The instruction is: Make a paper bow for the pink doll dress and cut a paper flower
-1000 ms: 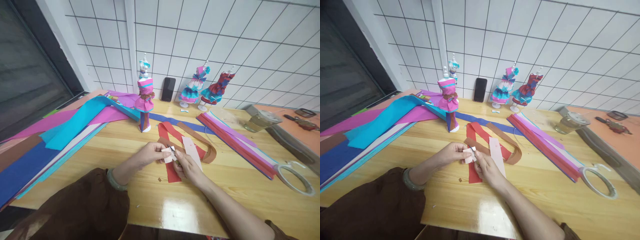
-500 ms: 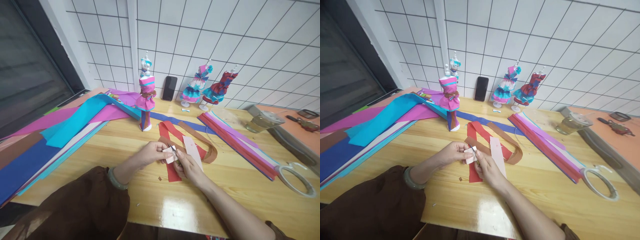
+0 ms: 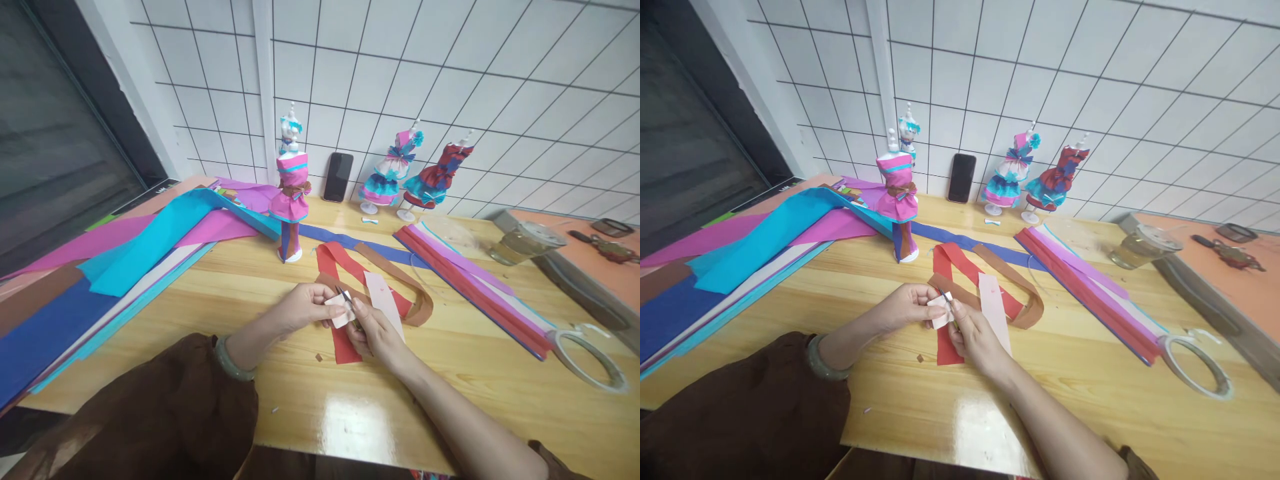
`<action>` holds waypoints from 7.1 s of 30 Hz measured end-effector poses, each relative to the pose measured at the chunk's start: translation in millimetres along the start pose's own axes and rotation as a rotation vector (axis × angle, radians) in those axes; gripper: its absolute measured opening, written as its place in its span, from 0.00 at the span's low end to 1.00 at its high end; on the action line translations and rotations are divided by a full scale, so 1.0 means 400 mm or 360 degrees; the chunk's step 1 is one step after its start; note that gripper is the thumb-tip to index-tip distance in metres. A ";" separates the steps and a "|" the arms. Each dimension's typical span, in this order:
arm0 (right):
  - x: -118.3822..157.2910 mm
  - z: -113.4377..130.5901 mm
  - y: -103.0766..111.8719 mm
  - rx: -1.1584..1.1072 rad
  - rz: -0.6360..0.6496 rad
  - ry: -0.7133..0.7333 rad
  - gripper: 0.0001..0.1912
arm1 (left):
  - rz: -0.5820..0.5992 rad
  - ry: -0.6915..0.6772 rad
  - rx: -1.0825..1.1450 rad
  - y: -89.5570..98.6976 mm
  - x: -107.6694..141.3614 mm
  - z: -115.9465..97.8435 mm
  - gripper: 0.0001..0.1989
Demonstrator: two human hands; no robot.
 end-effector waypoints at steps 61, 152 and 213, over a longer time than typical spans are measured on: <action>0.002 -0.002 0.009 0.0066 -0.0121 0.0021 0.25 | 0.0012 0.0010 0.0050 -0.006 0.001 -0.003 0.16; 0.002 -0.003 0.006 -0.0022 -0.0043 0.0041 0.23 | 0.0035 0.0062 0.0013 0.003 0.002 0.006 0.13; 0.002 -0.010 0.011 0.0008 0.0072 0.0048 0.23 | 0.0071 0.0043 -0.0167 0.011 0.008 -0.012 0.12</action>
Point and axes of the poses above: each hand's wrist, its own x-axis away from the middle knuckle, its own y-axis out of the back of the hand, z = x × y, the point moved 5 cm from there along -x, towards the middle knuckle, and after that the axes turned 3 degrees about -x, right-handed, at the moved point
